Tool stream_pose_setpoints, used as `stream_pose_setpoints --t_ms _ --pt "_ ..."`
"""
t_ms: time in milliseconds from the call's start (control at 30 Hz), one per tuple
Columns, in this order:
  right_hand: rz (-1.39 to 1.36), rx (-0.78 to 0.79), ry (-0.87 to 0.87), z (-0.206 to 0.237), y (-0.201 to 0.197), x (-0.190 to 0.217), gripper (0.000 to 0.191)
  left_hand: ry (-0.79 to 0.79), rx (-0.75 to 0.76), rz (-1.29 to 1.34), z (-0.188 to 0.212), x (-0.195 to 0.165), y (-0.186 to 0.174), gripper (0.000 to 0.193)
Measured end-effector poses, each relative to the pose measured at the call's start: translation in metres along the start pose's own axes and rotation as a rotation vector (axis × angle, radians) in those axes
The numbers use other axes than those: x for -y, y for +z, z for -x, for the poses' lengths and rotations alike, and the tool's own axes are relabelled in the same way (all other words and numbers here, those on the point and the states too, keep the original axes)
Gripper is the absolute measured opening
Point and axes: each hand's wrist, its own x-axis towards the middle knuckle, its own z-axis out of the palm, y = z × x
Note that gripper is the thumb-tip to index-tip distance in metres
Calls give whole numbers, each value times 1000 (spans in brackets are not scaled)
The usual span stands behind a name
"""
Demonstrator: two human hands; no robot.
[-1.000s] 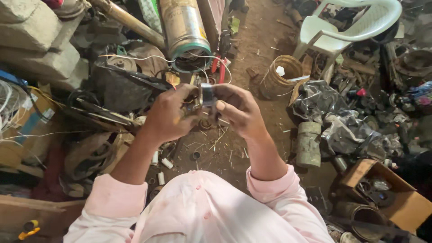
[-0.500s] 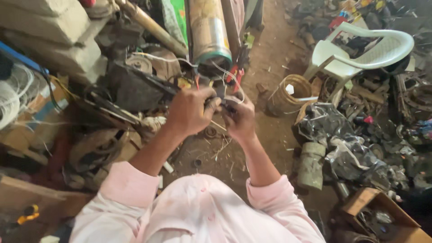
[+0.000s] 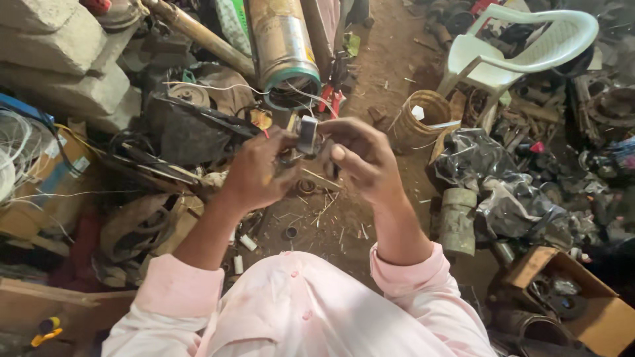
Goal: The person works on a cylindrical electric motor clamped in a stand, handling its lead wires and small terminal components. They strip and twist wire ends, use pliers to cut and crimp the wires, and fit small connectors onto the motor's wiring before reaching toward the workbench.
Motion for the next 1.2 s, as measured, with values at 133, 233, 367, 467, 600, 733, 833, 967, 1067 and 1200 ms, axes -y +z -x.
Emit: stream_pose_setpoints --t_ms 133,233,367,467,600,733,833,967,1067,1200 --pt "427 -281 -268 10 19 -22 18 -441 -28 8 -5 -7 8 21" --pt "661 -280 -249 4 30 -52 36 -590 -65 97 -6 2 13 28" --pt "813 -244 -394 -16 22 -71 27 -586 54 61 -8 5 10 30" --pt "850 -200 -449 -22 12 -68 18 -396 -21 -176 -6 -17 -5 23" --pt "780 -211 -354 -20 12 -62 19 -308 -227 -289 8 -59 -20 29" --pt "773 -162 -423 -16 17 -65 18 -126 -214 -273 11 -59 1 33" --pt "793 -174 -412 -14 14 -69 18 -205 -165 -289 9 -35 19 33" --pt "750 -160 -357 -13 5 -68 17 -243 -52 -262 7 -9 26 21" --pt "712 -137 -281 -5 6 -64 14 -230 -71 -211 4 -2 28 17" --pt "735 -73 -129 14 12 -47 19 -343 -31 -38 -1 -2 26 17"
